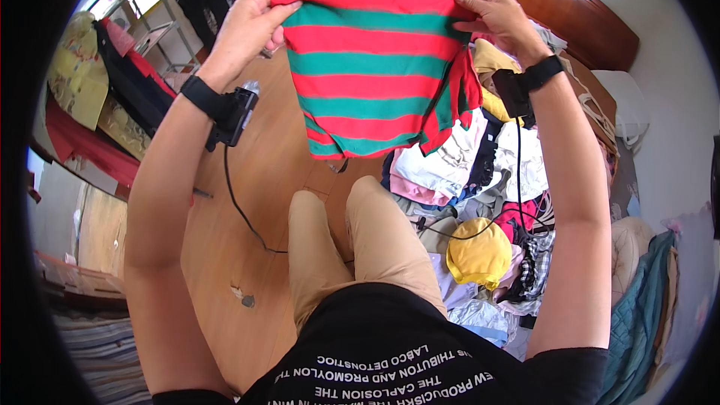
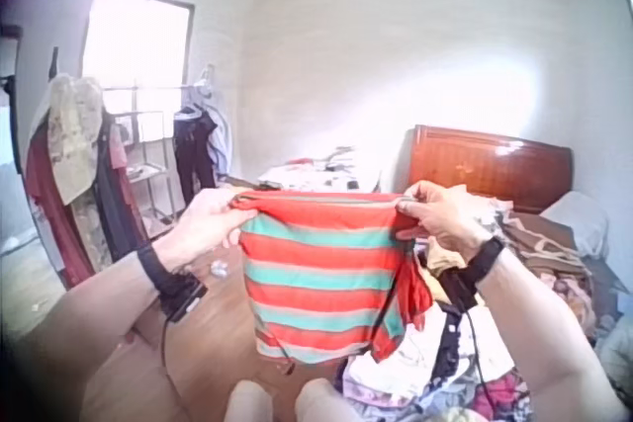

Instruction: Folding various articles of clothing on a bed.

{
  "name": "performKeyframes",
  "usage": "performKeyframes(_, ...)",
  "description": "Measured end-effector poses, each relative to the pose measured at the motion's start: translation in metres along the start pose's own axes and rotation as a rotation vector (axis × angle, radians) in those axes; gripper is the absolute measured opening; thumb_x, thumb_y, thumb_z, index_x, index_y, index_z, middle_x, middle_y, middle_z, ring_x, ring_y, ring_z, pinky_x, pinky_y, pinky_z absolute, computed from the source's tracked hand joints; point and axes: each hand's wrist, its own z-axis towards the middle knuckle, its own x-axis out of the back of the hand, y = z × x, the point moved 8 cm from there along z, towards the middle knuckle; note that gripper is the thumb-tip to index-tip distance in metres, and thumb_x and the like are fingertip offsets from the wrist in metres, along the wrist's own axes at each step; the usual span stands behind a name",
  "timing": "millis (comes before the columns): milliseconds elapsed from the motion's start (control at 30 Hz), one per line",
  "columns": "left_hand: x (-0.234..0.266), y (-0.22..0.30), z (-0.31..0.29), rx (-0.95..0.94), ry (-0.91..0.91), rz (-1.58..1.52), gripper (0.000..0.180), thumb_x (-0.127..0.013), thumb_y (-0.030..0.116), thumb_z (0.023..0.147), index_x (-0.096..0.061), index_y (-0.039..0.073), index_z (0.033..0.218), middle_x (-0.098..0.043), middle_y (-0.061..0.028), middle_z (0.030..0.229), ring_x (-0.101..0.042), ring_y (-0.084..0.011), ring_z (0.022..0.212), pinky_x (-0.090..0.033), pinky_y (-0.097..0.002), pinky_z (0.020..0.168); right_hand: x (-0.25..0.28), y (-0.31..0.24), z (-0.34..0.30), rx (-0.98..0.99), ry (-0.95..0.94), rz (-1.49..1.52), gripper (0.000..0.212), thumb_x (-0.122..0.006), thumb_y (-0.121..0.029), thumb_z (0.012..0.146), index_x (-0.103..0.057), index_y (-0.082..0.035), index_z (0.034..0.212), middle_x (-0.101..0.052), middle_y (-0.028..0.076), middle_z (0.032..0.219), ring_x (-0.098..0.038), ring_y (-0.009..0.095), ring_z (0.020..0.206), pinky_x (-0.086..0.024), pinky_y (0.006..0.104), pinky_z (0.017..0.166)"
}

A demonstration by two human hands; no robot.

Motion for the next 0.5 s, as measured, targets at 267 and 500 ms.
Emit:
performKeyframes(267,-0.057,0.067,0.038,-0.426,0.135,-0.020,0.027,-0.056,0.015,0.101,-0.064,0.001,0.123,-0.069,-0.0025,0.109,-0.061,-0.0076,0.098,-0.049,-0.0241,0.087,0.050,0.017,0.026,0.201,0.084,0.256,0.012,-0.057,-0.001,0.098,-0.056,0.002,0.110,-0.062,0.009,0.107,-0.065,0.018,0.095,-0.062,0.0315,0.089)
performKeyframes(500,-0.192,0.137,-0.054,-0.886,0.129,0.523,0.035,-0.065,0.001,0.082,-0.065,-0.001,0.117,-0.069,-0.0113,0.106,-0.069,-0.0203,0.088,-0.056,-0.0270,0.072,0.119,0.092,-0.023,0.185,0.082,0.325,0.012,-0.053,-0.002,0.096,-0.063,-0.008,0.101,-0.065,0.002,0.103,-0.063,0.014,0.096,-0.051,0.0290,0.089)
